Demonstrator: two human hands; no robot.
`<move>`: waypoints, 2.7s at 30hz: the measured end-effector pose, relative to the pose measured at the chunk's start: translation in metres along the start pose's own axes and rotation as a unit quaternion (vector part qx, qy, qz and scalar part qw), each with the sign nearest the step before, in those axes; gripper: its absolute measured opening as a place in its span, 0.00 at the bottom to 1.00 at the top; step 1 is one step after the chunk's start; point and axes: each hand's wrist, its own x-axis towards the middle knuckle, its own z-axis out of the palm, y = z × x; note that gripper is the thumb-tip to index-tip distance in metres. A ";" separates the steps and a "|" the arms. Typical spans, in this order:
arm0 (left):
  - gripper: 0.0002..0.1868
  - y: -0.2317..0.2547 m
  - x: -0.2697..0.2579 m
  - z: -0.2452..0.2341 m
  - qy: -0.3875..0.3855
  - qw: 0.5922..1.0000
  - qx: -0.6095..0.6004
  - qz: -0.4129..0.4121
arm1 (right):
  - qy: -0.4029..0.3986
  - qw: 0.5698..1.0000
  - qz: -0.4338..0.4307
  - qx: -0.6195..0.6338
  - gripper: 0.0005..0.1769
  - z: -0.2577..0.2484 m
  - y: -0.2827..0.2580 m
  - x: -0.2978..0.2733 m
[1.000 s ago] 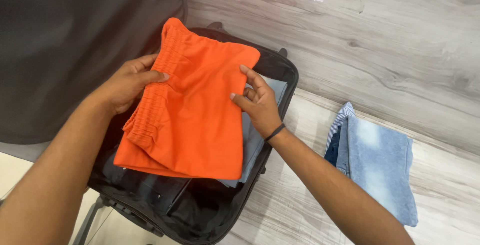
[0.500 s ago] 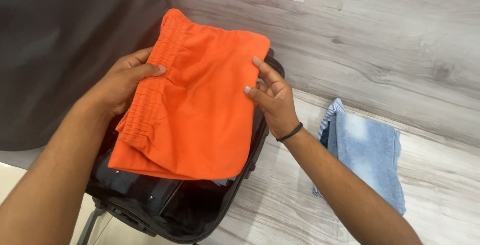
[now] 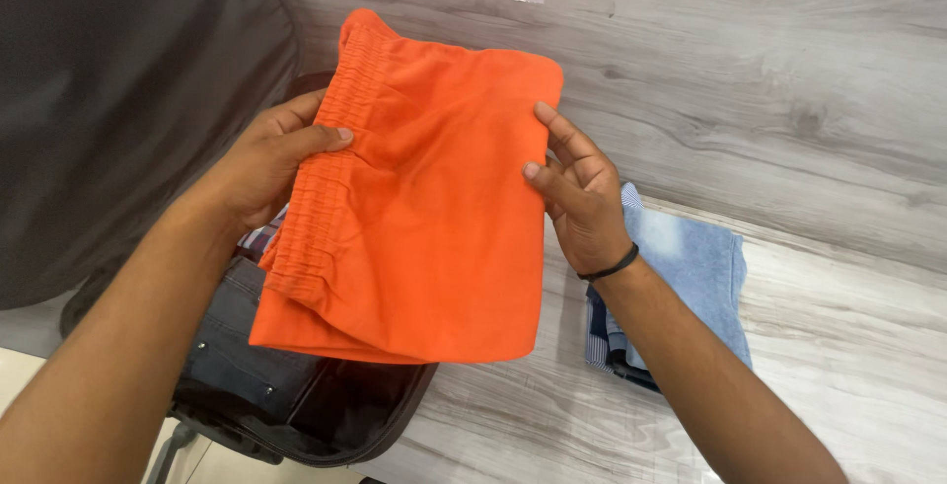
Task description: The person unzips a suitcase and removes folded clothes one by one, placing them on the floor. Items include a striped shirt, dark jeans, light jeans, and orange shorts. The person smooths each item after placement.
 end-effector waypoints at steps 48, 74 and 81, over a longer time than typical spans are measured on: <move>0.37 -0.086 0.054 0.243 -0.188 0.957 0.178 -0.135 | 0.179 0.982 0.035 -0.054 0.36 -0.217 -0.047 -0.174; 0.36 -0.128 0.096 0.247 -0.202 0.944 0.206 -0.161 | 0.205 0.973 0.070 -0.079 0.38 -0.269 -0.015 -0.173; 0.37 -0.138 0.100 0.243 -0.198 0.940 0.214 -0.179 | 0.216 0.970 0.080 -0.072 0.38 -0.272 -0.004 -0.177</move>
